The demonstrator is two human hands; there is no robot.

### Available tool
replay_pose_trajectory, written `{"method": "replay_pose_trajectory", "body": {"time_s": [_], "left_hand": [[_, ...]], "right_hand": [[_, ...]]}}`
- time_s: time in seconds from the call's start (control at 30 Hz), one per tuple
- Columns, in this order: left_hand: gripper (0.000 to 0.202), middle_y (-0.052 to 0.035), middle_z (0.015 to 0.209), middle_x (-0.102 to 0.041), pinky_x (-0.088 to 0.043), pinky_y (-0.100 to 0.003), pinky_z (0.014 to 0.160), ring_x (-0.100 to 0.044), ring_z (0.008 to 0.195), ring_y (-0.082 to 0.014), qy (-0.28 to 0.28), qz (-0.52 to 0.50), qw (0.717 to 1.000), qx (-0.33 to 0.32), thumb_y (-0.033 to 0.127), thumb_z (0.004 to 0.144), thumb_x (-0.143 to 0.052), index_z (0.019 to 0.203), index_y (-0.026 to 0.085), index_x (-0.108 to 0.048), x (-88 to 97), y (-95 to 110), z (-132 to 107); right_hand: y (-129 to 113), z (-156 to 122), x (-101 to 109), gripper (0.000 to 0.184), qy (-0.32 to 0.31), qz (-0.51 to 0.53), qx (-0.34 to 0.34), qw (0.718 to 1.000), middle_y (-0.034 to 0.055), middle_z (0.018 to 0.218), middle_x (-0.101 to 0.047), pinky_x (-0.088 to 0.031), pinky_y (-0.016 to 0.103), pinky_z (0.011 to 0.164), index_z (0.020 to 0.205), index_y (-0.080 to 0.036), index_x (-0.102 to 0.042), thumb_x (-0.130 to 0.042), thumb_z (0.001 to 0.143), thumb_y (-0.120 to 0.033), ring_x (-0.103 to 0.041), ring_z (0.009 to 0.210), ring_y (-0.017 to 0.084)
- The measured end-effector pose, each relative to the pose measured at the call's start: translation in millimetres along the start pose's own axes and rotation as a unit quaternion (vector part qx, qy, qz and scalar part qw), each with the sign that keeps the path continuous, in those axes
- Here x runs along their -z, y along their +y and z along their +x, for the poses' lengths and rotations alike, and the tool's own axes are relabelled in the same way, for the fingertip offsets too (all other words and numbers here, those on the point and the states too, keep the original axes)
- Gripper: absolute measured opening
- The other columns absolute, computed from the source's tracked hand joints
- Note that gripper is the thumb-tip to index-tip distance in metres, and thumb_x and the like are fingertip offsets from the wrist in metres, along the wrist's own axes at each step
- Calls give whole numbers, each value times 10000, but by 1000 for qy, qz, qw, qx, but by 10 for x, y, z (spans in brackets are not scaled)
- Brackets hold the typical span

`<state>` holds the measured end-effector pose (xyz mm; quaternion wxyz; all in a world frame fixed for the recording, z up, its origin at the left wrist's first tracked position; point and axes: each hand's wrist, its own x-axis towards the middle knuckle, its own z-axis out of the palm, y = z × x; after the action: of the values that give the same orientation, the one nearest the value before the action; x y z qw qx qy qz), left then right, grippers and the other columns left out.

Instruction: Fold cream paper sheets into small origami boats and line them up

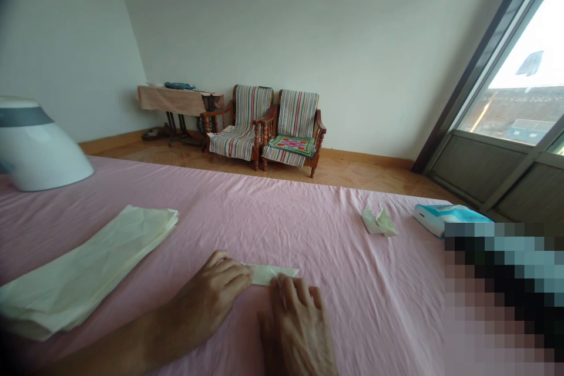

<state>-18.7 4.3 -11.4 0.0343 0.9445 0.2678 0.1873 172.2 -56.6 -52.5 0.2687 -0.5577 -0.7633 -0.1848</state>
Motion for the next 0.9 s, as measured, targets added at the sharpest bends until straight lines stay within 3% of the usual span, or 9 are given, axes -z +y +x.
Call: {"method": "replay_pose_trajectory", "body": {"time_s": [0.13,0.27,0.37,0.53,0.7,0.8,0.9], "left_hand": [[242,-39,1032,-654,-325,-392,883,-571,931,-202,-1,-2,1000,-12,79,934,-522,1139,191,-582,17,9,1],[355,-46,1129,-640,-301,-417,903,-556,993,-225,-4,22,1000,-22,90,919,-560,1240,241,-553,-2,-21,-11],[406,-37,1145,-637,-305,-425,898,-552,990,-234,-13,26,999,-21,67,898,-575,1258,253,-545,-10,-38,-16],[365,-42,1146,-631,-334,-413,907,-544,989,-235,-14,10,999,-27,80,906,-572,1239,225,-556,31,-7,-6],[269,-38,1100,-636,-363,-373,918,-536,1007,-212,-18,-16,999,-39,87,944,-522,1189,190,-566,32,3,4],[269,-38,1117,-639,-364,-368,931,-540,1005,-213,1,-7,999,-51,75,933,-506,1173,178,-569,12,-8,4],[268,-34,1088,-662,-380,-367,910,-565,969,-209,30,12,998,-58,84,935,-471,1166,173,-574,1,-5,0]], "right_hand": [[25,-2,18,265,-16,-7,8,1000,78,1061,-652,-388,424,745,1094,-199,-595,-495,849,-222,-584,879,259],[23,-18,-16,260,27,4,-19,999,94,995,-665,-383,442,746,1024,-186,-618,-441,834,-177,-585,857,269],[54,-11,14,247,64,21,-28,997,86,922,-675,-381,425,724,947,-196,-626,-413,836,-142,-587,804,255],[100,71,165,175,70,78,-35,994,58,914,-683,-398,368,684,862,-213,-626,-466,847,-144,-600,779,226],[80,146,122,336,64,41,86,993,52,1117,-699,-435,337,827,1166,-150,-608,-504,847,-167,-635,992,210],[106,147,28,350,62,8,155,986,44,1161,-694,-445,318,843,1195,-124,-604,-505,875,-227,-643,1024,193],[164,109,-26,323,68,-16,180,981,30,1164,-694,-457,297,823,1177,-151,-627,-490,910,-270,-659,1016,180]]}}
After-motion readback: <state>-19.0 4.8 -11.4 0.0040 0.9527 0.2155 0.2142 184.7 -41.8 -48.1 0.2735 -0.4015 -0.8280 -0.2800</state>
